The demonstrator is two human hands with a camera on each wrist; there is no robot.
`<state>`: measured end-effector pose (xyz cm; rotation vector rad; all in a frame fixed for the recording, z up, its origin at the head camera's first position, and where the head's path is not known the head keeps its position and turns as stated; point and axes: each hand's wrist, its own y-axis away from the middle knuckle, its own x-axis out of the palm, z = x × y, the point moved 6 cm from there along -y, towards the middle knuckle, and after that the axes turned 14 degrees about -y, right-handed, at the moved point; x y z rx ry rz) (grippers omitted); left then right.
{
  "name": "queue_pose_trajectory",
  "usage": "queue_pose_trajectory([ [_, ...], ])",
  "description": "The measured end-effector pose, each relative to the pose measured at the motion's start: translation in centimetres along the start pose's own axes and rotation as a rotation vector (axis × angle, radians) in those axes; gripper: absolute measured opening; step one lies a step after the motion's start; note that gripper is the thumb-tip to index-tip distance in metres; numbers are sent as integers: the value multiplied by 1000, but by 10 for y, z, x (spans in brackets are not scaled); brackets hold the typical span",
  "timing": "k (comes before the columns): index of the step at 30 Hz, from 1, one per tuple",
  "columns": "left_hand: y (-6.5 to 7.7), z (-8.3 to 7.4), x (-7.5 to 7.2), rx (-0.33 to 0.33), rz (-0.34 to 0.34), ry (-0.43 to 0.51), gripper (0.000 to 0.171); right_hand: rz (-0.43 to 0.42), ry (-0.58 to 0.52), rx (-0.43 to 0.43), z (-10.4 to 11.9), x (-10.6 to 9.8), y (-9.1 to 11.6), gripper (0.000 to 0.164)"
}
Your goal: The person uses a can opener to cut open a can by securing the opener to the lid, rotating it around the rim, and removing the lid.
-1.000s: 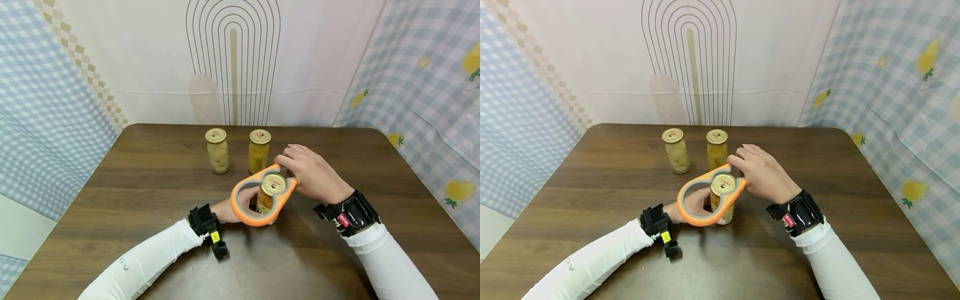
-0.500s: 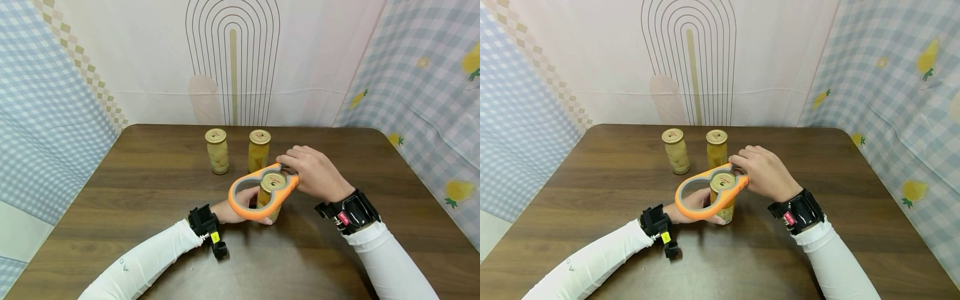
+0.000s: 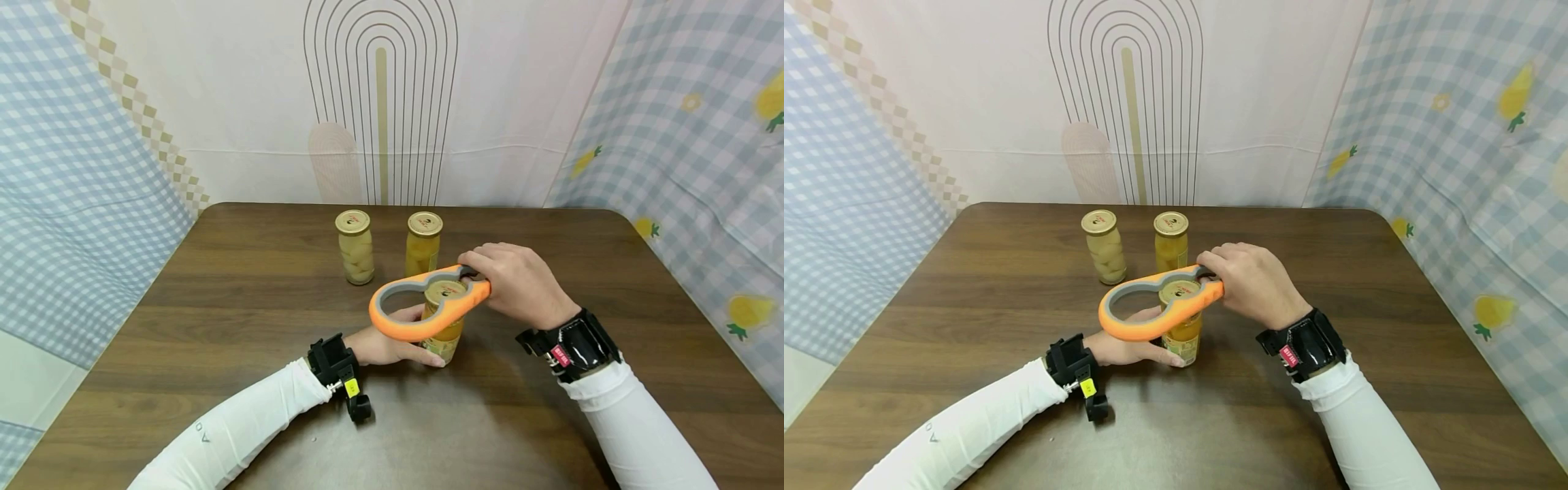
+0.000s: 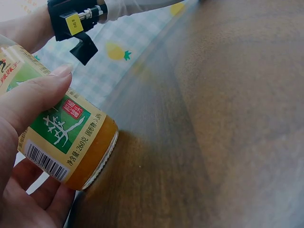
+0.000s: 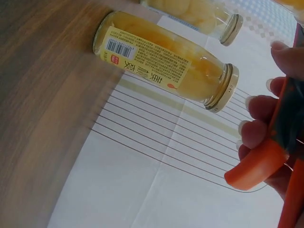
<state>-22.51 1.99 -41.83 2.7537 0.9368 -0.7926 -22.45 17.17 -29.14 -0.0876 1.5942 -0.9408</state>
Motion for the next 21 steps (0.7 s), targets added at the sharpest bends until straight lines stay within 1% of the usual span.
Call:
queue_pose_trajectory([
  [3,0,0,0,0,10,6,70,-22,0,-12,1,-2,0,18],
  [5,0,-1,-1,3,3,-22,73,-29,3,-19,2,-3,-1,16],
  [7,1,-1,-1,8,-9,-20,75,-36,8,-27,3,-4,-1,18],
  [10,0,-2,-3,33,-45,-31,78,-41,4,-25,3,-5,0,23],
  [12,0,-2,-3,59,-57,-15,82,-49,-10,-22,3,-5,1,27],
  [16,-2,-5,-3,112,-50,-8,91,-66,-32,-9,3,-6,1,31],
  [17,-1,-4,-3,102,-44,-6,90,-71,-33,-5,3,-7,0,32],
  [19,-1,-3,-3,62,-29,-6,85,-77,-33,2,2,-8,0,33],
  [21,1,-1,-3,2,-23,-28,77,-79,-33,12,2,-8,-1,35],
])
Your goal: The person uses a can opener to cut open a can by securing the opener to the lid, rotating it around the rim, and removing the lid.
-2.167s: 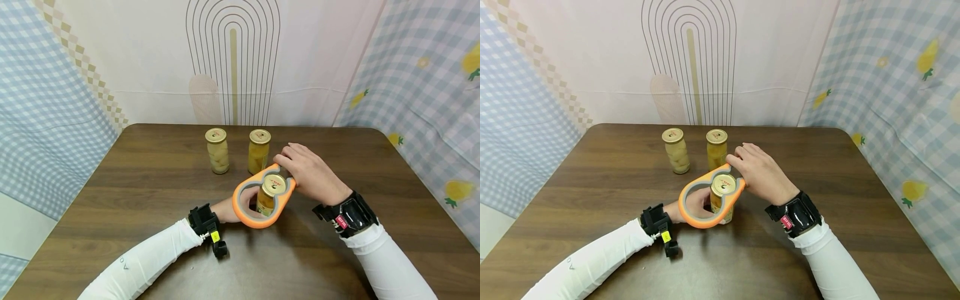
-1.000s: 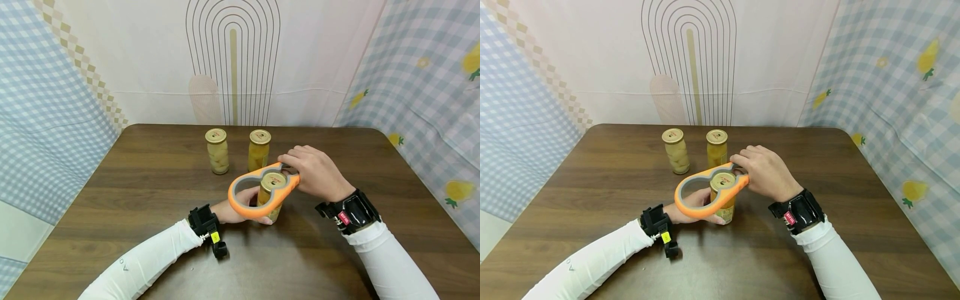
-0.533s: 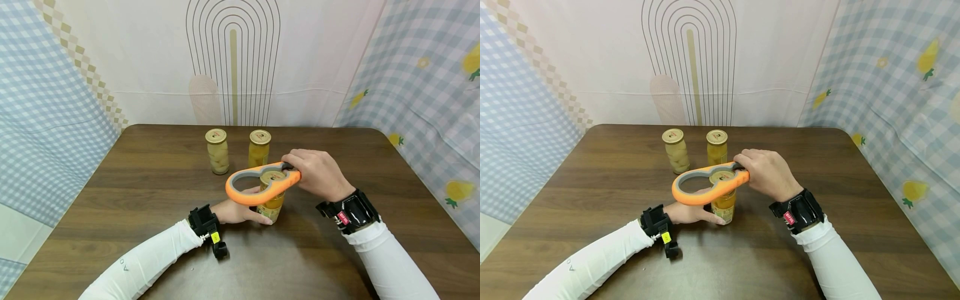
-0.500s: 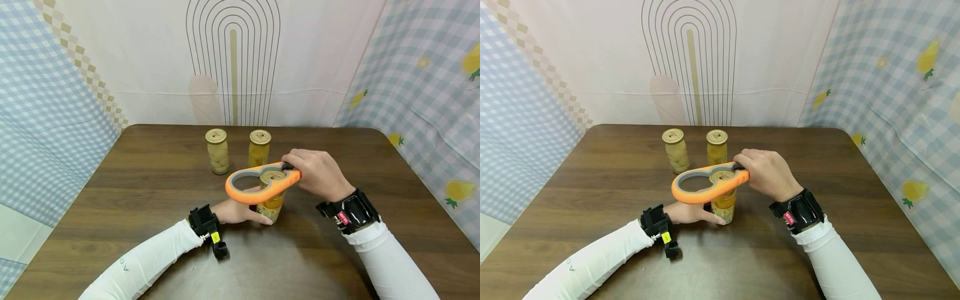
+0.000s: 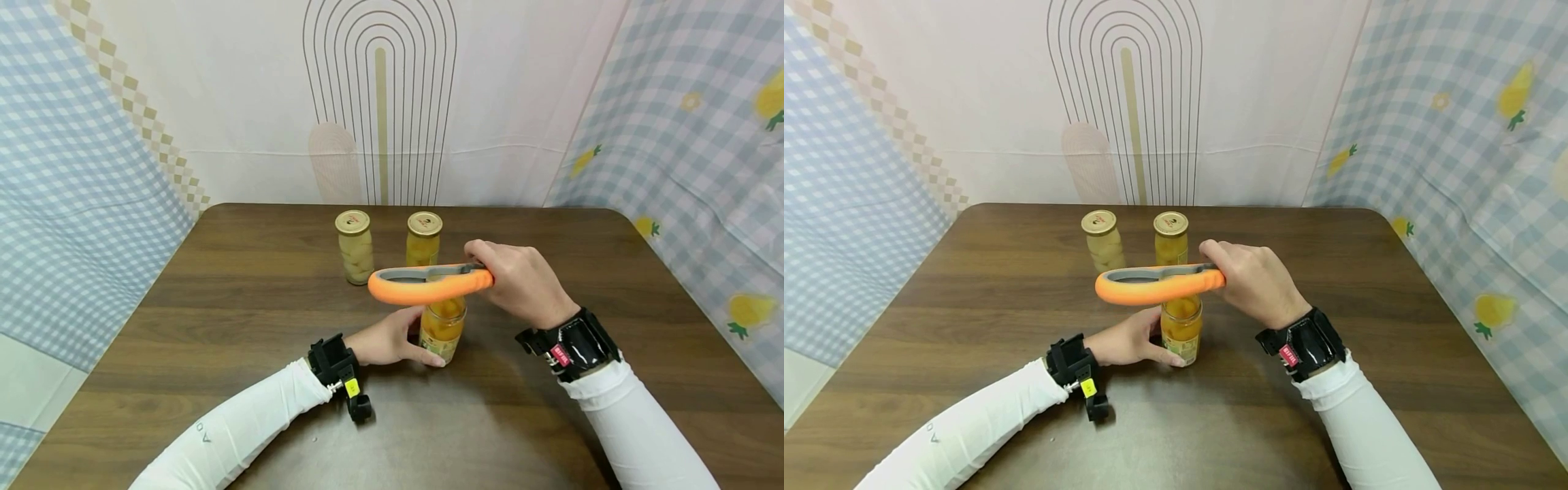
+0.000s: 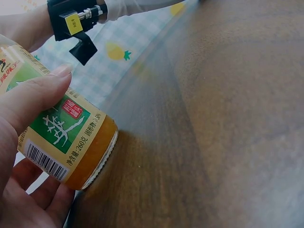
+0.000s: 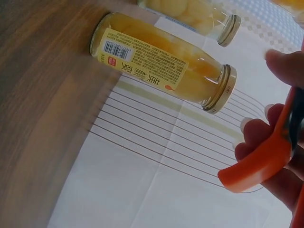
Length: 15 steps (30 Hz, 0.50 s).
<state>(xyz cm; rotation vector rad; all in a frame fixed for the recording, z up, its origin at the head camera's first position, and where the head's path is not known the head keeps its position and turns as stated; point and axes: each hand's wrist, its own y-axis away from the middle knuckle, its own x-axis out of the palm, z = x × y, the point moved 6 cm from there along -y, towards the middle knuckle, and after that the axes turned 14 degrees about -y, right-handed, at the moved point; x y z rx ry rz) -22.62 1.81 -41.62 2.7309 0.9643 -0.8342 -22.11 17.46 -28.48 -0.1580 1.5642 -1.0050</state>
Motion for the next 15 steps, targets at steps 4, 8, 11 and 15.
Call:
queue_pose_trajectory([
  [4,3,4,0,-88,9,-41,67,3,18,8,-1,0,0,37],
  [8,3,4,0,-112,11,-56,66,6,42,17,-1,1,-1,36],
  [11,3,5,0,-127,11,-63,65,6,45,42,-2,1,0,40],
  [15,4,6,-1,-135,15,-67,66,11,37,90,-4,1,0,51],
])
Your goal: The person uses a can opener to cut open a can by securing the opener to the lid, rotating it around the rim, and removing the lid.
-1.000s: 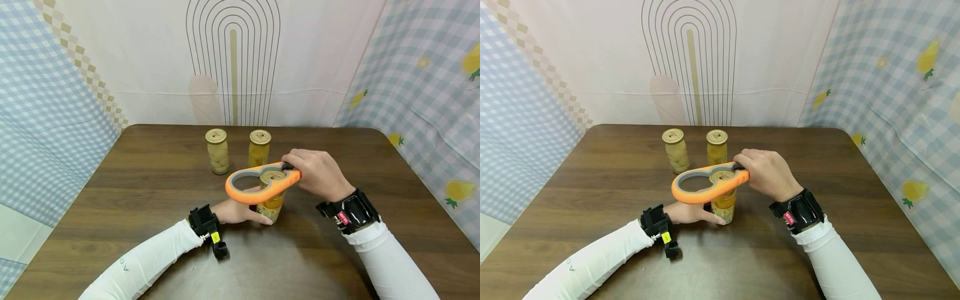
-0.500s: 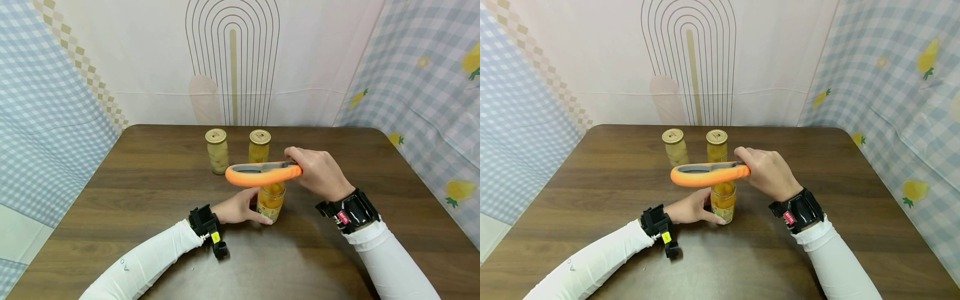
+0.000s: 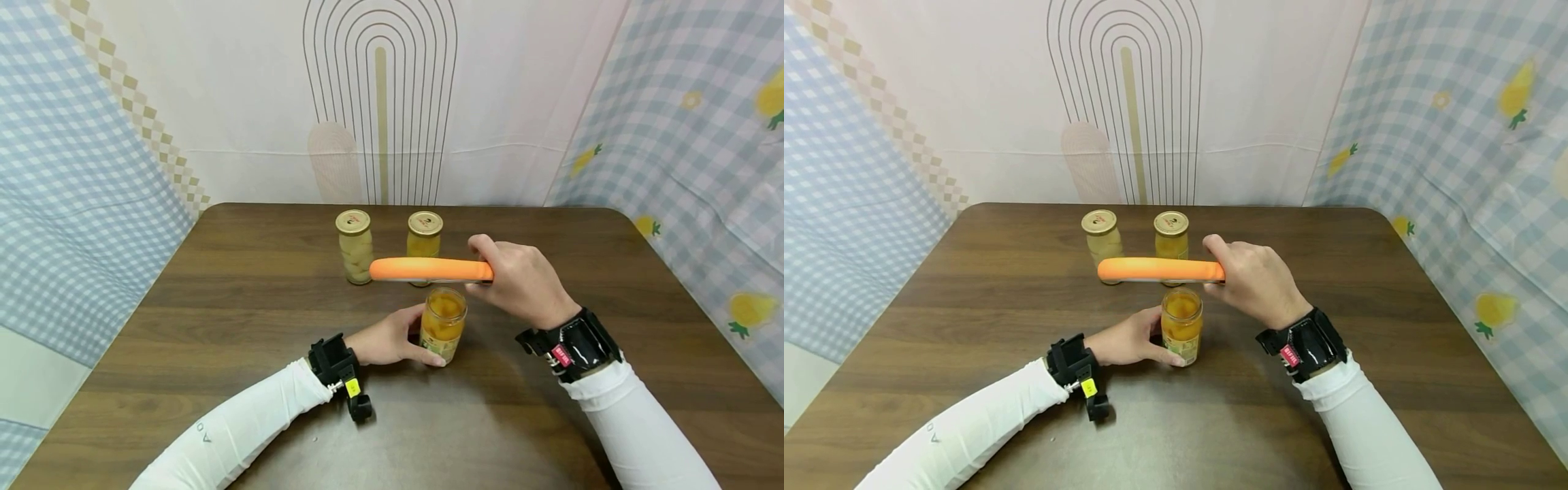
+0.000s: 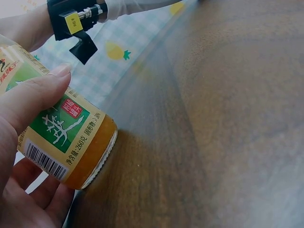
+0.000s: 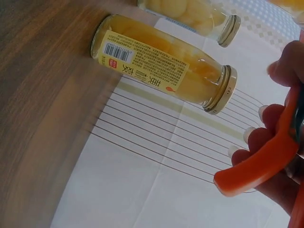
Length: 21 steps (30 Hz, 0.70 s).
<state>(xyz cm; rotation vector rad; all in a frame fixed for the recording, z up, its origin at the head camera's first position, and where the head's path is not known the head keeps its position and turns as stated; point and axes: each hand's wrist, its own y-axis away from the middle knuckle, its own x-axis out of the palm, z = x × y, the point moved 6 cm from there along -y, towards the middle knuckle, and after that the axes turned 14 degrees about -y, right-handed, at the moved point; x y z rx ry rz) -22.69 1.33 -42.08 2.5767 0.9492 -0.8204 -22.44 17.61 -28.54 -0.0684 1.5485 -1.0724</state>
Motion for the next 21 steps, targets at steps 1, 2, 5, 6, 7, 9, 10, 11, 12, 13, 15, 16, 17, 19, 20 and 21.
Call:
queue_pose_trajectory([
  [1,0,0,0,-2,2,2,66,2,-2,10,0,0,0,55],
  [2,0,1,0,-4,4,5,66,4,-1,19,-1,0,0,58],
  [5,-1,2,1,-13,9,8,67,9,0,34,-2,0,0,66],
  [6,-1,2,1,-15,10,9,67,9,-4,39,-2,-1,0,67],
  [7,-1,2,1,-18,11,10,67,10,-7,42,-2,0,0,68],
  [9,0,1,0,-17,12,11,67,9,-15,45,-3,0,1,70],
  [10,0,1,0,-17,12,12,67,9,-18,44,-3,0,1,70],
  [11,0,1,0,-14,14,13,67,7,-20,44,-3,0,1,71],
  [12,0,0,0,-12,15,13,68,6,-20,42,-3,0,1,72],
  [13,0,0,0,-11,16,15,68,5,-16,42,-4,0,1,73],
  [15,1,0,0,-8,19,20,68,3,-5,43,-4,0,2,76],
  [16,1,0,0,-8,19,22,68,3,4,44,-4,0,2,77],
  [17,1,0,0,-7,19,23,68,4,12,46,-4,0,2,78],
  [19,1,-1,0,-7,19,27,68,7,25,50,-5,0,2,80],
  [20,1,-1,0,-6,18,27,69,8,29,52,-5,0,2,81],
  [21,1,-1,-1,-7,17,27,69,10,30,55,-5,0,3,82],
])
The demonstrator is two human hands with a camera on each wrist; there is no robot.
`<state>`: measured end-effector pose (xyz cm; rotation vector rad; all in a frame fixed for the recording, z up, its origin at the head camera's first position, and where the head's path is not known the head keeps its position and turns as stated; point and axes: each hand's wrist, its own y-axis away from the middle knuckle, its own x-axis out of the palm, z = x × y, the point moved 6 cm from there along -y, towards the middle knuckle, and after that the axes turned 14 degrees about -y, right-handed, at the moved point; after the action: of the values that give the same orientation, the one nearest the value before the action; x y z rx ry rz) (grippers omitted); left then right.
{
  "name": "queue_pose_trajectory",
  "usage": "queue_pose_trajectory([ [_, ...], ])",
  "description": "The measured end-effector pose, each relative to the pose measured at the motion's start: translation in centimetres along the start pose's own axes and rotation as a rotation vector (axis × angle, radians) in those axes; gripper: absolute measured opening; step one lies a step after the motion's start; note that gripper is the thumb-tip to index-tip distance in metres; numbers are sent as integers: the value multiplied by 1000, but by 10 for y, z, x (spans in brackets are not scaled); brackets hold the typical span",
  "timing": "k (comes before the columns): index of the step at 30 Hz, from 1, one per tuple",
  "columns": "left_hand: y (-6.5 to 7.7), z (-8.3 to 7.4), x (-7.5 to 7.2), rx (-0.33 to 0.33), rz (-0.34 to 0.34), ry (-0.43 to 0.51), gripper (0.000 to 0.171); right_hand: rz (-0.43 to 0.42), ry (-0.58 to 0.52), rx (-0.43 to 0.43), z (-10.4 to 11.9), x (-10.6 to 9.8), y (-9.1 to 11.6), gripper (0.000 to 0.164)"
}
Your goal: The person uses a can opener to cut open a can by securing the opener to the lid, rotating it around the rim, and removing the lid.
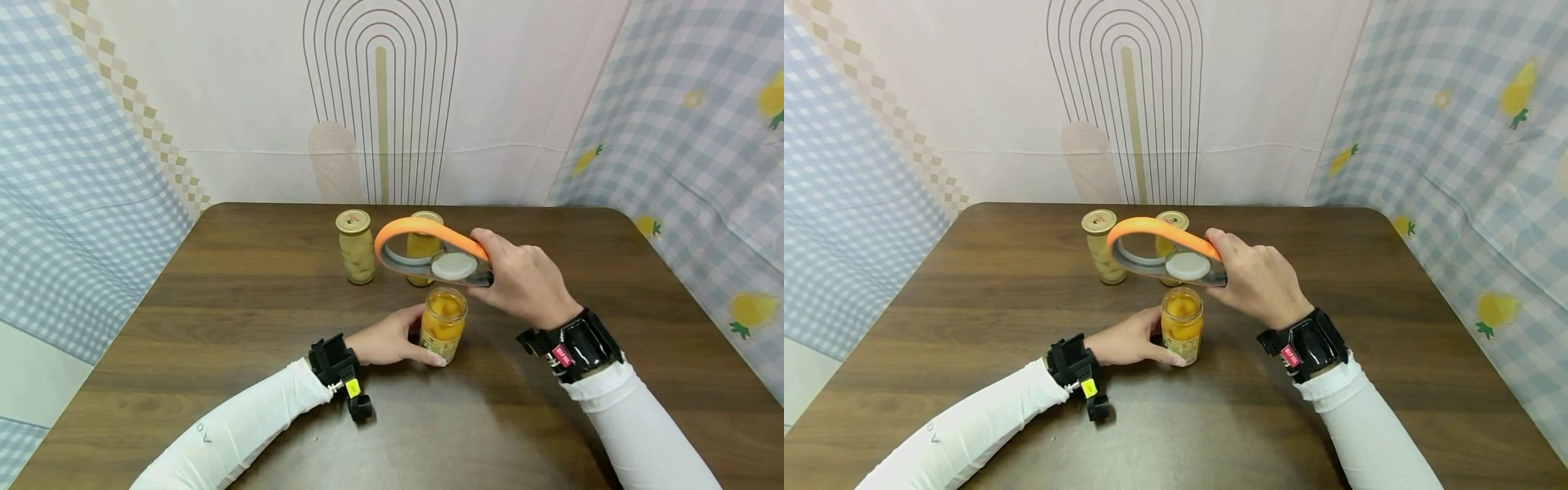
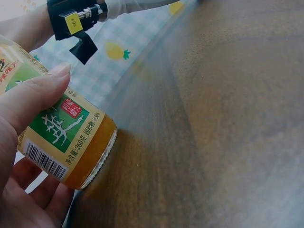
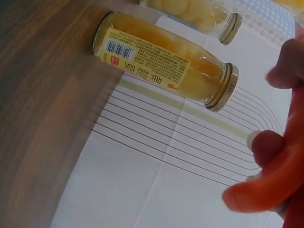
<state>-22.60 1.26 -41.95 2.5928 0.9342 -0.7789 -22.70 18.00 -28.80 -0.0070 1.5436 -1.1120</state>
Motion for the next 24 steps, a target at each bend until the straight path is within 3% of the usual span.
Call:
queue_pose_trajectory([
  [14,-1,1,1,18,-2,-5,68,-12,39,-1,-3,-4,-1,89],
  [24,-1,1,2,24,3,13,68,17,3,69,-9,-7,1,91],
])
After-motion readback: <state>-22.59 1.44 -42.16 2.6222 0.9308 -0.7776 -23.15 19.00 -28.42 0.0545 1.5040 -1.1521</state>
